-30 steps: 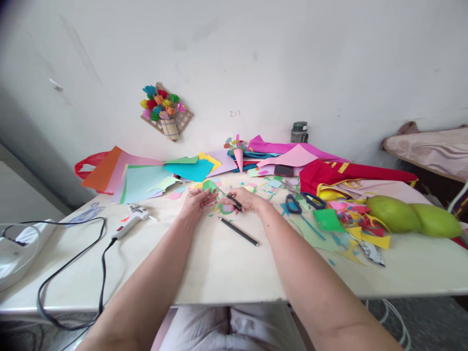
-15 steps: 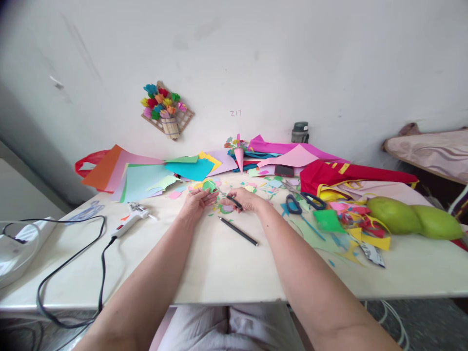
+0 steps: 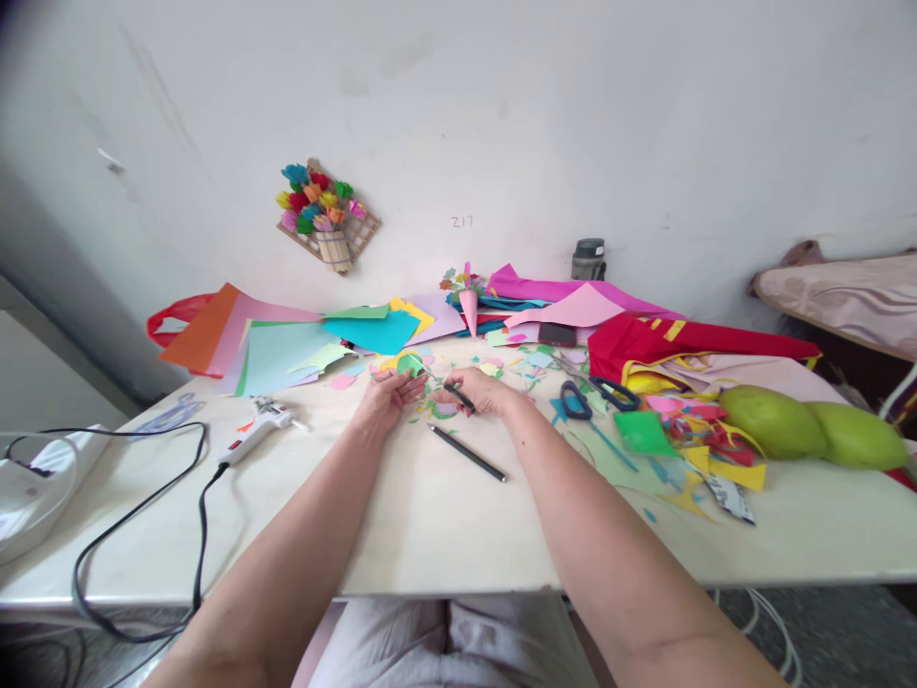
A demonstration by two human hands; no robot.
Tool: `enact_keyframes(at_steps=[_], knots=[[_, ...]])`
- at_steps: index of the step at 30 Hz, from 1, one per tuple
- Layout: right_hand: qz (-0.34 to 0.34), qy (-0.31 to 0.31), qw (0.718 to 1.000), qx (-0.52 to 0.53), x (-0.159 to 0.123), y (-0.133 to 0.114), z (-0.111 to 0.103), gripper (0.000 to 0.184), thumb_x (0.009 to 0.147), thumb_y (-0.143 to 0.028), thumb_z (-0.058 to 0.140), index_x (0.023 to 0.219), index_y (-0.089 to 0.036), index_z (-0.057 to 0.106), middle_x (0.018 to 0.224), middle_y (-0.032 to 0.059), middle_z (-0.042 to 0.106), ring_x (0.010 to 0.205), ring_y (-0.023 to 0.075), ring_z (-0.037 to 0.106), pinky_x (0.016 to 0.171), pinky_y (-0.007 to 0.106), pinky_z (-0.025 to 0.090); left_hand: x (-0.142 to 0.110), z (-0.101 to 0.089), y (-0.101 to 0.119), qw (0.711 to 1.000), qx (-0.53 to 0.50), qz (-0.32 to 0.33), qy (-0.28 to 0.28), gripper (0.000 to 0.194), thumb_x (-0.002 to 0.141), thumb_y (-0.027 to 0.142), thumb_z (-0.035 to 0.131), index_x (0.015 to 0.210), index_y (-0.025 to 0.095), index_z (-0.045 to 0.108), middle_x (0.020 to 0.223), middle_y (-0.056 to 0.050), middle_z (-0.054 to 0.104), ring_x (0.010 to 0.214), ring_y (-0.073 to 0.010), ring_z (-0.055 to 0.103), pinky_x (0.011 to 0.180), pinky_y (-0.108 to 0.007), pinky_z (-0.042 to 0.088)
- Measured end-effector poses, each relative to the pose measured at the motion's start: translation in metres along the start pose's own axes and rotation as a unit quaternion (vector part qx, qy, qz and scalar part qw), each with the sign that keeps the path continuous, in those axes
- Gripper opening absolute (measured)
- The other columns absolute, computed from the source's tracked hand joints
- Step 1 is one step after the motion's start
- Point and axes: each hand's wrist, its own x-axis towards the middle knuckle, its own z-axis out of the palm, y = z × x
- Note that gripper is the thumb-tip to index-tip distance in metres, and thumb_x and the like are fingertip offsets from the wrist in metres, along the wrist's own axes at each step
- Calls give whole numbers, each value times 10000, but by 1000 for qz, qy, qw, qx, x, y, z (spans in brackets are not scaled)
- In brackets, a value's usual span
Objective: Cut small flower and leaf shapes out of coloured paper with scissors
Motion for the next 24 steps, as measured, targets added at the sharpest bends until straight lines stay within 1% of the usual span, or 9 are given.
enact_keyframes(at_steps=[4,10,13,16,24], knots=[[1,4,1000,-6,0,-1,0,243,675,-346,702,681,-155,552,503,-54,482,389,62,415,391,204,323,1,-1,-1,1000,-6,-1,0,159,665,124,746,763,123,621,739,-76,721,746,-210,723,724,-298,559],[1,4,1000,4,0,-2,0,255,657,-345,723,689,-156,555,503,-59,485,390,65,416,397,213,330,2,-2,-2,1000,-2,0,-6,202,656,152,773,790,129,625,769,-77,725,792,-223,726,792,-327,554],[3,4,1000,8,0,-2,0,246,661,-333,715,677,-156,545,498,-61,476,389,64,412,395,212,327,2,-1,-2,1000,-5,-2,-2,192,656,141,768,784,120,626,776,-87,726,794,-224,725,794,-327,554],[6,7,1000,13,3,1,0,228,664,-317,703,669,-158,539,489,-66,458,387,64,406,389,212,320,2,-2,-3,1000,-11,-1,-3,187,655,137,764,785,121,629,776,-88,726,789,-222,723,788,-326,557],[-2,9,999,35,9,10,0,193,648,-274,694,673,-160,540,500,-64,469,398,64,403,390,213,315,2,-2,-4,1000,-21,0,-8,179,664,120,742,807,120,635,777,-84,725,781,-212,721,761,-308,561]])
